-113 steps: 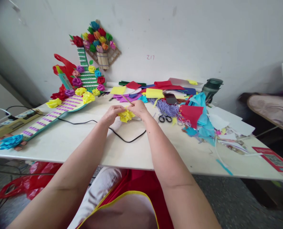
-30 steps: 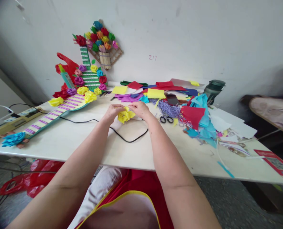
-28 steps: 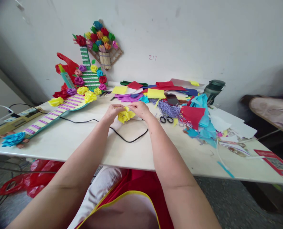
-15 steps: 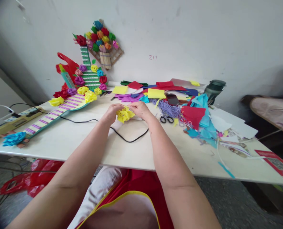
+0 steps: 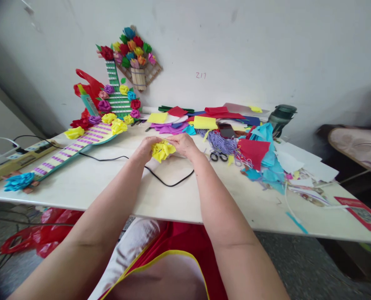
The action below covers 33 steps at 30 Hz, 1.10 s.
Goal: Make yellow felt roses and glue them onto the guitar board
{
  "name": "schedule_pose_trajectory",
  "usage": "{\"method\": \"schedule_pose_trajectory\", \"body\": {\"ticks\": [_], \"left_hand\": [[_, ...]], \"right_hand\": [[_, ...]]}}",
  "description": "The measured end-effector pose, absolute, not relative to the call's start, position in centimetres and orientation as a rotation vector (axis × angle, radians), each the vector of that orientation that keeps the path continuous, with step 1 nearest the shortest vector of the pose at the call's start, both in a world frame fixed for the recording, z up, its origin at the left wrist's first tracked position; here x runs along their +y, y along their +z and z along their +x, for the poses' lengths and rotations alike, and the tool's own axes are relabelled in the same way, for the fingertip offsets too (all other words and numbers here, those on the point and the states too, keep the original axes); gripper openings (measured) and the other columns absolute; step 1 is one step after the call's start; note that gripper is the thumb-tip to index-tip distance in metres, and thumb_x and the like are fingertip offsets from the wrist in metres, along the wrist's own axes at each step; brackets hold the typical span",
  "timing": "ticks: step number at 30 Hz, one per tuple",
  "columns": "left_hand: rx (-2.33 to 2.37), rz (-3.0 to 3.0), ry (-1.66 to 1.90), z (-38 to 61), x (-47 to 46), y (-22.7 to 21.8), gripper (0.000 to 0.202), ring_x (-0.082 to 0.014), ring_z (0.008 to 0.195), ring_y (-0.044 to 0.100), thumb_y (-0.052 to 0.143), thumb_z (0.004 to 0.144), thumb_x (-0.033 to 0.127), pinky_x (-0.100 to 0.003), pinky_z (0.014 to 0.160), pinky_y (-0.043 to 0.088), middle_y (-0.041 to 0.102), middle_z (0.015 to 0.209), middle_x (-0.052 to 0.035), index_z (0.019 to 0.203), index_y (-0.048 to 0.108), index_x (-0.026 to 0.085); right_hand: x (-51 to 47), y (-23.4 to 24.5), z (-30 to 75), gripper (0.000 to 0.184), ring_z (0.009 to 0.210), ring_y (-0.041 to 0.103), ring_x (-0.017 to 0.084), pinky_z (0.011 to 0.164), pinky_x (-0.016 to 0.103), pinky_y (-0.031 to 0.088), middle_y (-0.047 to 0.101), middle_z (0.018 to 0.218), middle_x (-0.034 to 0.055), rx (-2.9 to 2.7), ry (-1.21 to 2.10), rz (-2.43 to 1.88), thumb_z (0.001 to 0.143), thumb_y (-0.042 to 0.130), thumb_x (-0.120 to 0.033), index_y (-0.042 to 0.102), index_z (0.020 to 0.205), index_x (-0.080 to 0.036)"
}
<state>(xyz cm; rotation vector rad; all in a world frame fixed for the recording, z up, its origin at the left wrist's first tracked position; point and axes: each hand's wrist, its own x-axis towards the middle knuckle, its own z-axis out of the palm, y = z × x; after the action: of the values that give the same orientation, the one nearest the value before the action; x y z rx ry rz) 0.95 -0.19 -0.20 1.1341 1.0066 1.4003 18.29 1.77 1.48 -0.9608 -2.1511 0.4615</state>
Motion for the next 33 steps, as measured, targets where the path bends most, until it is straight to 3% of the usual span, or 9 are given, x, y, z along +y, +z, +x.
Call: {"method": "schedule_pose_trajectory", "body": {"ticks": [16, 26, 33], "left_hand": [[1.000, 1.109, 1.443, 1.00, -0.11, -0.11, 0.019, -0.0157, 0.059, 0.058, 0.071, 0.050, 0.030, -0.028, 0.062, 0.044, 0.061, 0.058, -0.0003, 0.057, 0.061, 0.016], [0.999, 1.103, 1.434, 0.84, 0.20, -0.41, 0.020, -0.0159, 0.057, 0.058, 0.073, 0.047, 0.029, -0.028, 0.060, 0.044, 0.063, 0.058, -0.0013, 0.059, 0.065, 0.015], [0.980, 1.175, 1.426, 0.80, -0.11, -0.08, 0.017, -0.0156, 0.057, 0.058, 0.073, 0.049, 0.028, -0.029, 0.060, 0.044, 0.064, 0.058, -0.0023, 0.059, 0.067, 0.015]], "right_hand": [[1.77, 1.50, 18.09, 0.032, 0.107, 0.068, 0.023, 0.092, 0.032, 0.050, 0.077, 0.113, 0.0053, -2.267, 0.171, -1.039, 0.090, 0.059, -0.021, 0.077, 0.116, -0.028], [1.43, 1.82, 18.02, 0.032, 0.100, 0.068, 0.022, 0.086, 0.030, 0.049, 0.077, 0.109, 0.0061, -2.290, 0.127, -1.066, 0.092, 0.058, -0.024, 0.076, 0.118, -0.029], [1.25, 1.63, 17.93, 0.028, 0.104, 0.068, 0.023, 0.091, 0.034, 0.051, 0.078, 0.111, 0.0056, -2.192, 0.261, -1.052, 0.091, 0.059, -0.026, 0.079, 0.111, -0.027]]}}
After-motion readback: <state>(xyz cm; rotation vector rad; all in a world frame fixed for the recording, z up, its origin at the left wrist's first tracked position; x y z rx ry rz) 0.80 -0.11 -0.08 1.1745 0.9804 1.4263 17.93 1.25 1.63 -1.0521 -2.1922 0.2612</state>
